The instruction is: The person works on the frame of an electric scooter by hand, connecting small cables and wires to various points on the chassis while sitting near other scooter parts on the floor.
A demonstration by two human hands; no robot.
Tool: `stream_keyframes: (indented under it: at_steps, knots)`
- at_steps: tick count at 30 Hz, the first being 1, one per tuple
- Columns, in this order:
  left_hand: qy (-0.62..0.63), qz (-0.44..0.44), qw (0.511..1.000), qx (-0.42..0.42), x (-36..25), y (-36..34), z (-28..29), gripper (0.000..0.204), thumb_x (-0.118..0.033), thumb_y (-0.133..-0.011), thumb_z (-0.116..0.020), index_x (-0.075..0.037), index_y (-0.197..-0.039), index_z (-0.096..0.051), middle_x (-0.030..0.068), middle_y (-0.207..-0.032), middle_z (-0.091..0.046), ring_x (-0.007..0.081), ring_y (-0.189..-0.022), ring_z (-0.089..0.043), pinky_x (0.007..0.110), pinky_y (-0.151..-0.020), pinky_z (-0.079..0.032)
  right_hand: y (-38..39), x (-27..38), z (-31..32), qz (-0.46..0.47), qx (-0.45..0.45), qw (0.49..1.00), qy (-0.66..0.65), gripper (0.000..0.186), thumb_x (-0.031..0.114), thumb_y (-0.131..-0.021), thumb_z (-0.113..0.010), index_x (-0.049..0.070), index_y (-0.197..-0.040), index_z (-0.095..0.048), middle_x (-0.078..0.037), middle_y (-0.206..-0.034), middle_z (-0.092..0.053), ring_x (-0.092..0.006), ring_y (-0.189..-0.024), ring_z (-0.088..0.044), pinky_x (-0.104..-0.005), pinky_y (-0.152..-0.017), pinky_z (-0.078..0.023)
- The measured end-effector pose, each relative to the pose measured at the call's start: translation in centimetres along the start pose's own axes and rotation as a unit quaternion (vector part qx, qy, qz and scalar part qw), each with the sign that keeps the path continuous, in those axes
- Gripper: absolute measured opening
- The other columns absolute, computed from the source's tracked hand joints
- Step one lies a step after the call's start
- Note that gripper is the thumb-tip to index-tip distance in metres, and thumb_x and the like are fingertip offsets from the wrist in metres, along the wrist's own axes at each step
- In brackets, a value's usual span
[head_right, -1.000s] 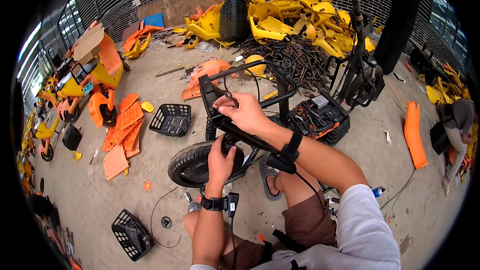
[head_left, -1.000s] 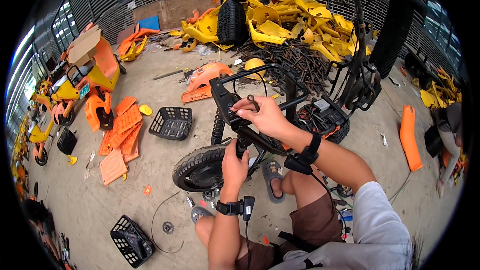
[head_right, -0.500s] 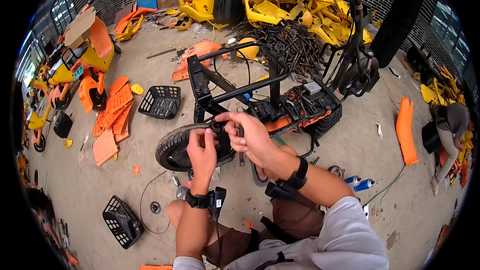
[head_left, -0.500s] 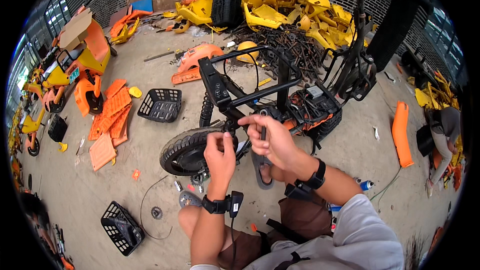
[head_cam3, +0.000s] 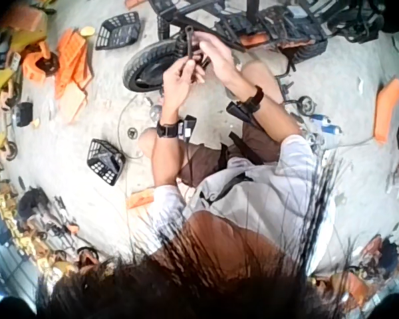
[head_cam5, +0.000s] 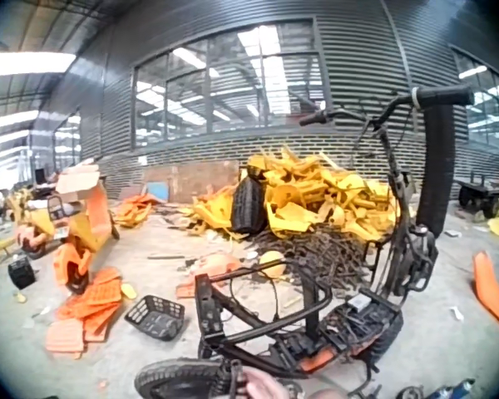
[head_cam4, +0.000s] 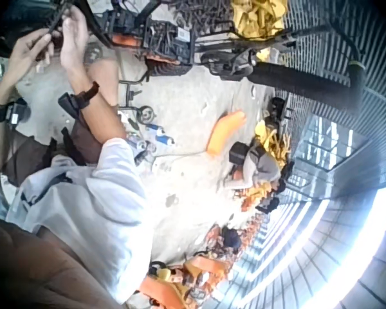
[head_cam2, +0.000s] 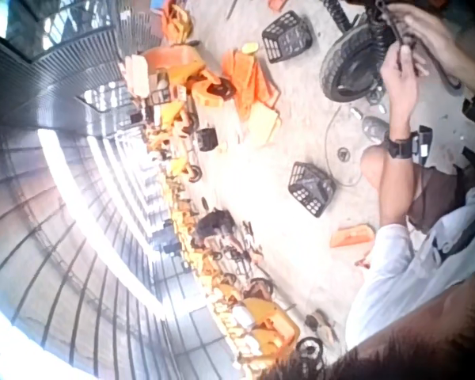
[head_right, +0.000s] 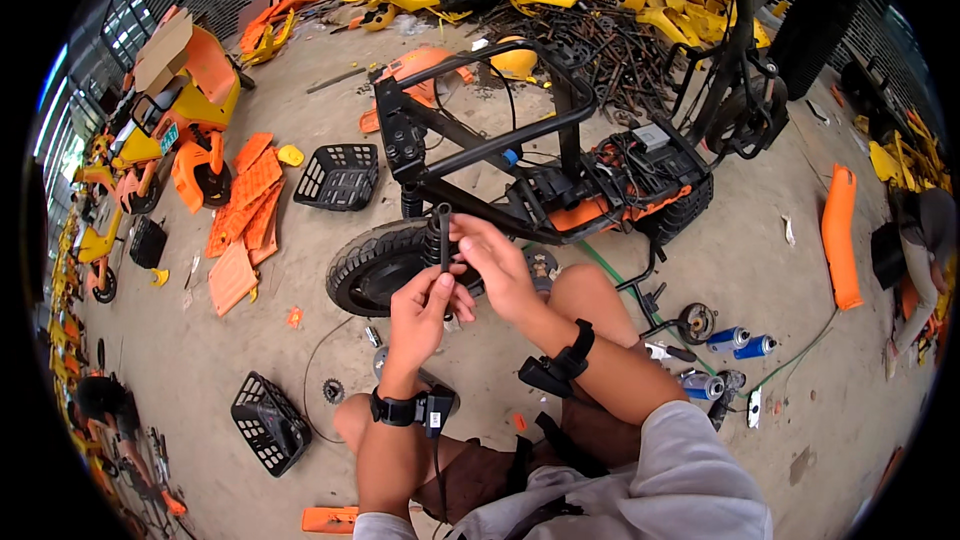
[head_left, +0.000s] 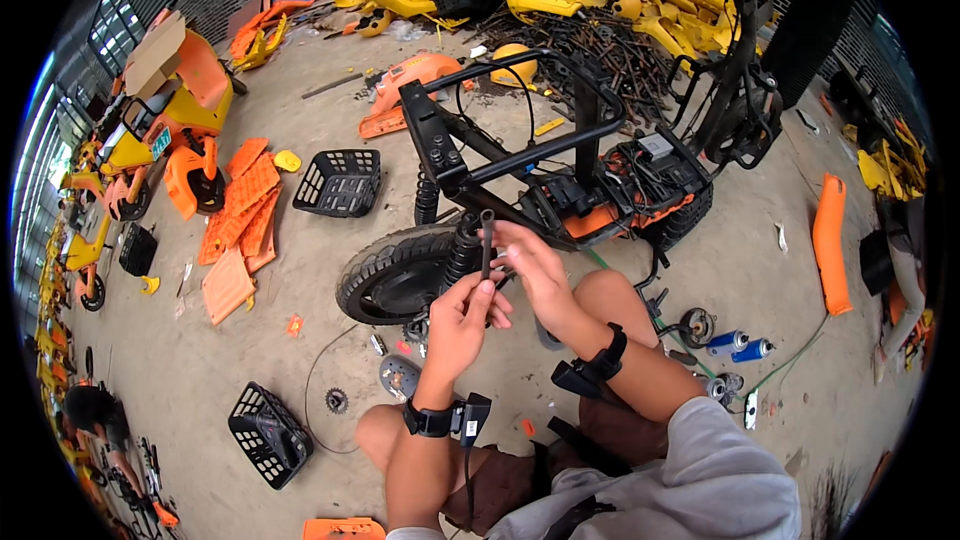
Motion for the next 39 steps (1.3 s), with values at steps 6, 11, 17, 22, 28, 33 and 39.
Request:
stream_keyframes:
  at_steps: [6,11,17,22,28,33,39]
  knots:
    - [0.046,-0.115,0.992,-0.035,-4.5,-0.6,1.8,0.026,-0.012,-0.102,-0.043,0.000,-0.125,-0.050,0.0058,-0.085,-0.057,0.0077,-0.060,-0.048,0.022,-0.053,-0.041,0.0,0.3,1.2,0.086,-0.141,0.962,0.219,0.037,0.006,-0.089,-0.059,0.004,-0.126,-0.055,-0.011,-0.126,-0.053,-0.0217,-0.113,-0.054,-0.0308,-0.089,-0.045]
    - [-0.078,-0.009,0.990,-0.119,-8.8,-0.4,4.0,0.026,-0.026,-0.101,-0.051,-0.002,-0.100,-0.061,-0.0046,-0.063,-0.047,0.0020,-0.049,-0.035,0.019,-0.044,-0.026,-0.1,2.2,-0.1,0.164,-0.161,0.908,0.350,0.050,0.006,-0.081,-0.061,0.006,-0.130,-0.051,-0.016,-0.135,-0.046,-0.0345,-0.126,-0.041,-0.0423,-0.106,-0.032]
    - [-0.347,-0.037,0.933,-0.083,-15.1,-3.7,5.0,0.038,-0.032,-0.097,-0.058,0.001,-0.081,-0.067,-0.0056,-0.057,-0.044,0.0029,-0.054,-0.036,0.024,-0.047,-0.028,0.0,1.9,0.2,0.156,-0.120,0.906,0.375,0.061,0.008,-0.078,-0.061,0.006,-0.137,-0.046,-0.017,-0.142,-0.041,-0.0372,-0.131,-0.037,-0.0459,-0.109,-0.027]
    - [-0.487,-0.033,0.868,-0.091,-17.7,-5.9,6.3,0.041,-0.036,-0.095,-0.058,0.000,-0.080,-0.069,-0.0040,-0.054,-0.041,0.0053,-0.053,-0.036,0.026,-0.048,-0.029,0.5,2.2,0.1,0.152,-0.108,0.905,0.382,0.061,0.011,-0.079,-0.060,0.008,-0.138,-0.046,-0.017,-0.144,-0.041,-0.0368,-0.132,-0.038,-0.0465,-0.109,-0.027]
    - [-0.585,-0.025,0.808,-0.067,-20.0,-7.1,4.5,0.041,-0.035,-0.093,-0.058,0.003,-0.086,-0.070,0.0160,-0.056,-0.054,0.0199,-0.050,-0.048,0.035,-0.055,-0.043,0.4,2.4,1.2,0.162,-0.096,0.910,0.369,0.054,0.010,-0.079,-0.059,0.007,-0.133,-0.054,-0.016,-0.141,-0.046,-0.0357,-0.129,-0.043,-0.0445,-0.107,-0.033]
    - [-0.637,-0.032,0.770,-0.023,-20.4,-7.6,4.4,0.042,-0.036,-0.094,-0.057,0.003,-0.083,-0.069,0.0186,-0.057,-0.055,0.0265,-0.051,-0.052,0.038,-0.055,-0.043,0.7,2.6,1.1,0.162,-0.098,0.911,0.366,0.054,0.010,-0.079,-0.059,0.007,-0.133,-0.053,-0.017,-0.142,-0.045,-0.0364,-0.130,-0.043,-0.0454,-0.107,-0.033]
    - [-0.705,-0.093,0.702,0.031,-21.3,-7.9,3.0,0.038,-0.035,-0.092,-0.060,0.001,-0.083,-0.069,0.0182,-0.061,-0.058,0.0347,-0.057,-0.057,0.041,-0.057,-0.045,0.6,2.6,1.0,0.168,-0.099,0.909,0.369,0.054,0.010,-0.080,-0.059,0.006,-0.133,-0.053,-0.018,-0.142,-0.044,-0.0384,-0.129,-0.042,-0.0461,-0.106,-0.033]
Point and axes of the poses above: each hand's wrist, its own y-axis away from the middle knuckle, its own z-axis out of the back of the hand, x = y × z, the point moved 8 cm from there along -y, towards the middle knuckle
